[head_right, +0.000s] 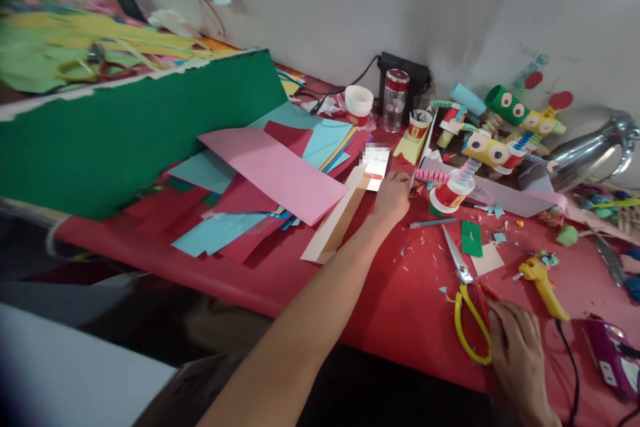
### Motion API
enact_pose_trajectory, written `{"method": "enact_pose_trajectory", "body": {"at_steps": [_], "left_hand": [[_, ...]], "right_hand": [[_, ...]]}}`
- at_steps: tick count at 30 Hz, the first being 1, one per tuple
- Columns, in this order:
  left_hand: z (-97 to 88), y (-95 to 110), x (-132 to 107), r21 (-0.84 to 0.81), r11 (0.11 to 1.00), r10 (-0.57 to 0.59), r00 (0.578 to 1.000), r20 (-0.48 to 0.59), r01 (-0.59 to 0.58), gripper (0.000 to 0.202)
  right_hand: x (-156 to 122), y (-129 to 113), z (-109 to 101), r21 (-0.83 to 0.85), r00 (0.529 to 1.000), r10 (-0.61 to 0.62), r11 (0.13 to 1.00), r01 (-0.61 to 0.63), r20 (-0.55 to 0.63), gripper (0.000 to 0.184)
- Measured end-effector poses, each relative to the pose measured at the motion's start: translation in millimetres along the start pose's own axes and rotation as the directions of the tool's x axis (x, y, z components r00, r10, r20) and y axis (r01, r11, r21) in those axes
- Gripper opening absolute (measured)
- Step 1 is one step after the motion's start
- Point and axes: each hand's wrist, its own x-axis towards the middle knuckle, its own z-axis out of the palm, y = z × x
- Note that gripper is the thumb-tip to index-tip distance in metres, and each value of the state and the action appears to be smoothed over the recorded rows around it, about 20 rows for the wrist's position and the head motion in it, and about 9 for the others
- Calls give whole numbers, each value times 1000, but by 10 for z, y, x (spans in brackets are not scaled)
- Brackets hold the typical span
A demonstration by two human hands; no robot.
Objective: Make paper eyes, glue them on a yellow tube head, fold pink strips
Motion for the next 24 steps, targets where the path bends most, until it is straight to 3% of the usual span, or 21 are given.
{"method": "enact_pose_trajectory", "body": {"at_steps": [5, 10, 12, 14, 15, 17, 19, 20, 22, 24], "left_hand": [[-124, 38, -74, 45, 995, -92, 991, 92, 88, 36], [-334, -28, -336, 71, 979, -202, 966, 160, 193, 22], [-411, -46, -487, -63, 972, -218, 970, 112, 226, 19], [-444, -1, -644, -368, 917, -159, 987, 17, 154, 22], [-438, 52, -720, -551, 827, -146, 989, -18, 112, 24], [-376, 207, -857, -843, 536, -187, 980, -62, 49, 27], [-269, 388, -960, -978, 209, -247, 968, -39, 14, 32], [-210, 473, -997, -995, 98, -271, 962, -24, 3, 34], [-108, 608, -1042, -1000, -16, -282, 959, 14, 10, 35], [-44, 691, -1061, -998, -45, -277, 960, 46, 35, 36]], "right_hand": [[24, -48, -7, 40, 998, 43, 998, -42, -41, 18], [34, -88, -13, 89, 994, 49, 995, -40, -102, 13], [46, -111, -22, 115, 990, 59, 992, -43, -131, 13], [59, -134, -37, 146, 983, 69, 988, -44, -173, 12], [64, -145, -46, 160, 979, 74, 986, -44, -192, 11], [61, -164, -66, 184, 970, 82, 982, -39, -228, 18], [42, -178, -79, 202, 959, 102, 978, -48, -263, 32], [30, -182, -82, 208, 953, 118, 976, -60, -281, 35], [10, -184, -87, 219, 939, 151, 972, -84, -310, 35], [5, -177, -98, 225, 931, 173, 969, -103, -322, 33]]}}
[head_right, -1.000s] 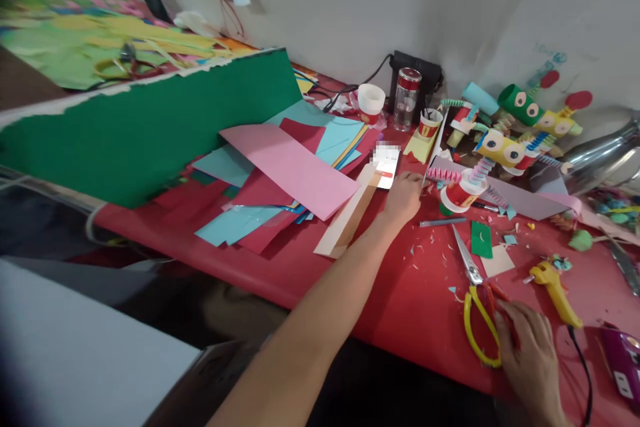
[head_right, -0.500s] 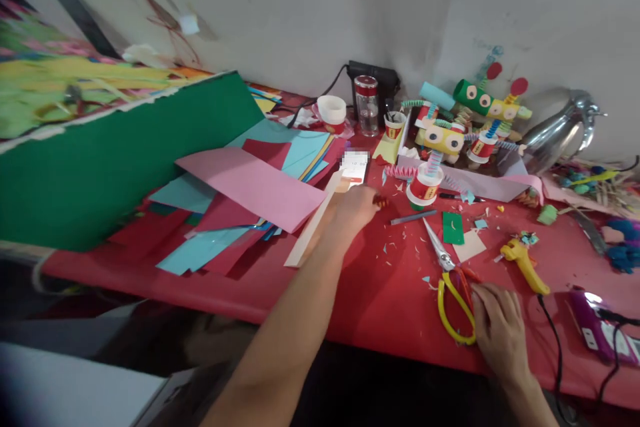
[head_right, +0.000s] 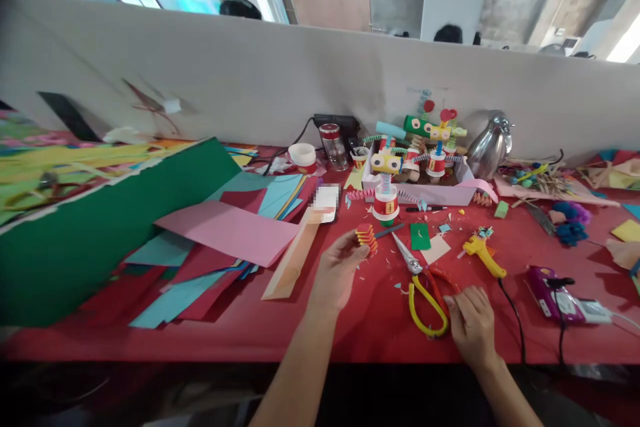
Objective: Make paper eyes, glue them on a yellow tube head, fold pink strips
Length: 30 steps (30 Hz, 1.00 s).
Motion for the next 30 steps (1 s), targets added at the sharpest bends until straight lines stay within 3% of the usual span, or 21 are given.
{"method": "enact_pose_trajectory", "body": {"at_steps": [6, 12, 16, 19, 21, 26, 30], "left_hand": [[22, -35, -16, 77, 997, 33, 998, -46, -29, 36], [-90, -98, 2, 130, 991, 28, 999, -38, -22, 37], [-193, -119, 98, 262, 965, 38, 999, -22, -31, 34], [-268, -97, 356, 563, 826, 58, 998, -33, -30, 29], [-290, -78, 604, 784, 621, 69, 995, -77, 18, 27], [-220, -91, 1134, 881, 469, 128, 982, -136, 61, 28], [-160, -136, 1222, 913, 401, 143, 979, -143, 75, 32]], "right_hand": [[57, 37, -48, -1, 998, 23, 1000, -23, 52, 39], [26, 78, -14, -12, 994, -46, 999, 48, 103, 39], [8, 84, 1, -19, 993, -52, 998, 54, 106, 34], [8, 88, 9, -16, 992, -45, 999, 47, 118, 31], [12, 85, 15, 5, 992, -41, 999, 41, 119, 32], [25, 60, 37, 44, 988, -89, 996, 84, 123, 34], [38, 47, 46, 48, 983, -129, 991, 124, 132, 38]]}}
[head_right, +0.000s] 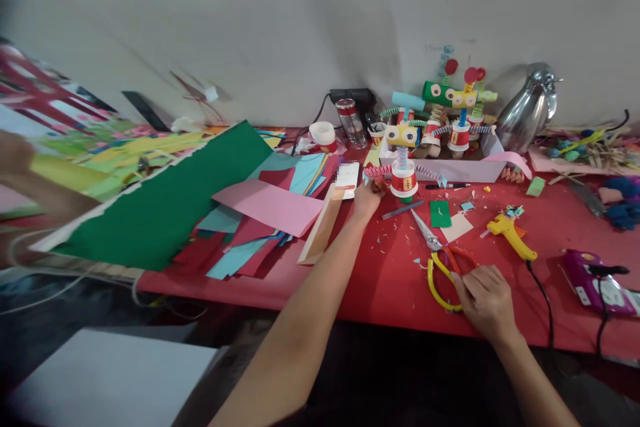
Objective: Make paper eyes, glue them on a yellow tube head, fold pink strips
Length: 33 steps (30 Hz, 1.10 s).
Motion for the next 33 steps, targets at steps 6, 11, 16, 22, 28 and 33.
{"method": "enact_pose_trajectory", "body": {"at_steps": [6, 11, 16, 22, 28, 33], "left_hand": [[-172, -96, -214, 53, 999, 3, 1000, 20, -4, 42], [-332, -208, -684, 6, 991, 135, 988, -69, -135, 29], [-260, -342, -1296, -6, 952, 304, 951, -48, -305, 20], [-41, -387, -1752, -82, 844, 535, 827, 173, -530, 23], [93, -192, -2105, -73, 586, 782, 540, 313, -807, 27], [186, -139, -2262, 8, 583, 788, 567, 241, -813, 9]], "right_hand": [[-23, -8, 8, 45, 999, 37, 998, -38, 26, 14], [-107, -40, 35, 11, 953, 207, 976, -215, 221, 17], [-176, -168, -6, -43, 887, 309, 949, -313, 344, 22], [-11, -14, -200, -174, 790, 445, 895, -411, 421, 25], [389, 620, -424, -661, 525, 785, 589, -464, 330, 32], [479, 833, -440, -681, 485, 802, 572, -457, 349, 27]]}}
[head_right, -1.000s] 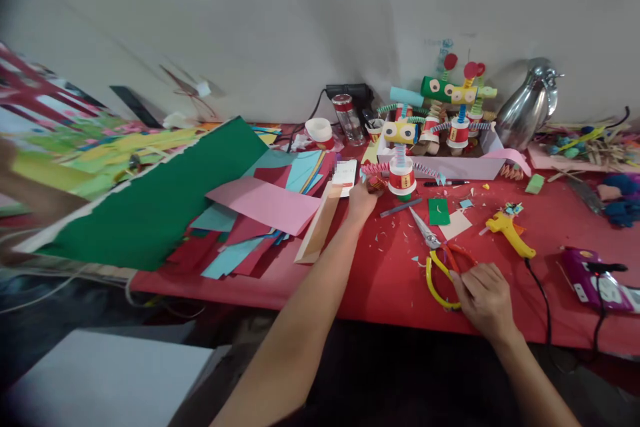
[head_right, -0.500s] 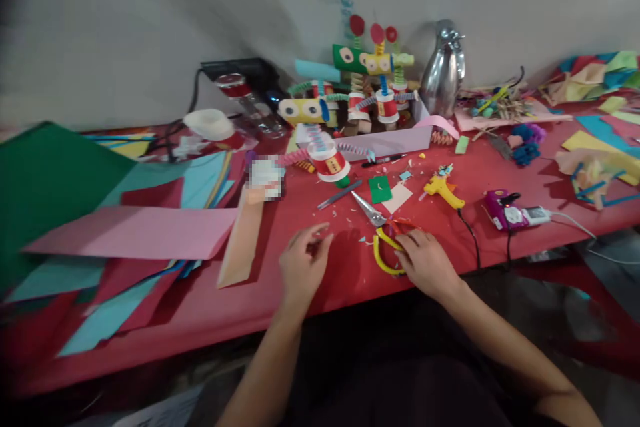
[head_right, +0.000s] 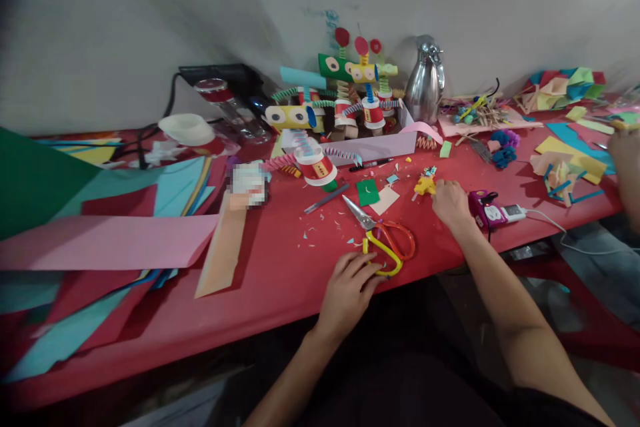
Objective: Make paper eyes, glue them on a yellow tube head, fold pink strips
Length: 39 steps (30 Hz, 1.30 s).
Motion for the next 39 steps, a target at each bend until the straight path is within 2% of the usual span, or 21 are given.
{"method": "enact_pose_trajectory", "body": {"at_steps": [6, 10, 13, 16, 19, 21, 24, 28, 30, 33, 35, 36, 39], "left_hand": [[47, 33, -65, 67, 998, 13, 998, -64, -9, 14], [115, 67, -74, 109, 993, 45, 995, -88, -35, 20], [211, 84, -6, 81, 997, 10, 999, -37, -7, 21], [328, 92, 138, 59, 998, -3, 1000, -6, 3, 19], [407, 86, 300, 42, 999, -6, 1000, -11, 6, 22], [396, 57, 366, 7, 1000, -18, 1000, -21, 18, 29], [248, -62, 334, -45, 998, -55, 994, -90, 51, 33], [-156, -415, 52, -24, 984, -178, 955, -236, 177, 20], [-396, -656, -120, 42, 947, -284, 890, -355, 319, 19], [-720, -980, -317, 178, 807, -416, 755, -507, 564, 26], [-865, -1110, -395, 289, 715, -449, 735, -508, 636, 28], [-908, -1149, -419, 328, 676, -475, 731, -490, 660, 35], [-930, -1208, -436, 350, 597, -589, 691, -419, 722, 53]], "right_hand": [[-49, 42, 12, 4, 994, 97, 995, -97, -39, 31], [-99, 60, 14, 40, 992, 83, 996, -80, -96, 33], [-138, 36, -23, 89, 989, 13, 996, 0, -148, 33], [-224, -52, -59, 154, 976, -102, 979, 132, -191, 29], [-351, -181, -58, 228, 937, -261, 922, 313, -231, 23], [-430, -259, -38, 256, 906, -335, 881, 398, -259, 22], [-530, -353, 30, 254, 878, -364, 858, 446, -311, 24], [-682, -484, 240, 226, 856, -374, 854, 468, -357, 27], [-758, -544, 374, 218, 851, -375, 855, 471, -366, 29], [-833, -583, 531, 223, 844, -372, 851, 476, -386, 32], [-846, -572, 592, 236, 832, -376, 837, 494, -409, 34], [-839, -563, 613, 243, 823, -377, 829, 505, -424, 34], [-787, -551, 664, 178, 798, -382, 843, 508, -466, 34]]}}
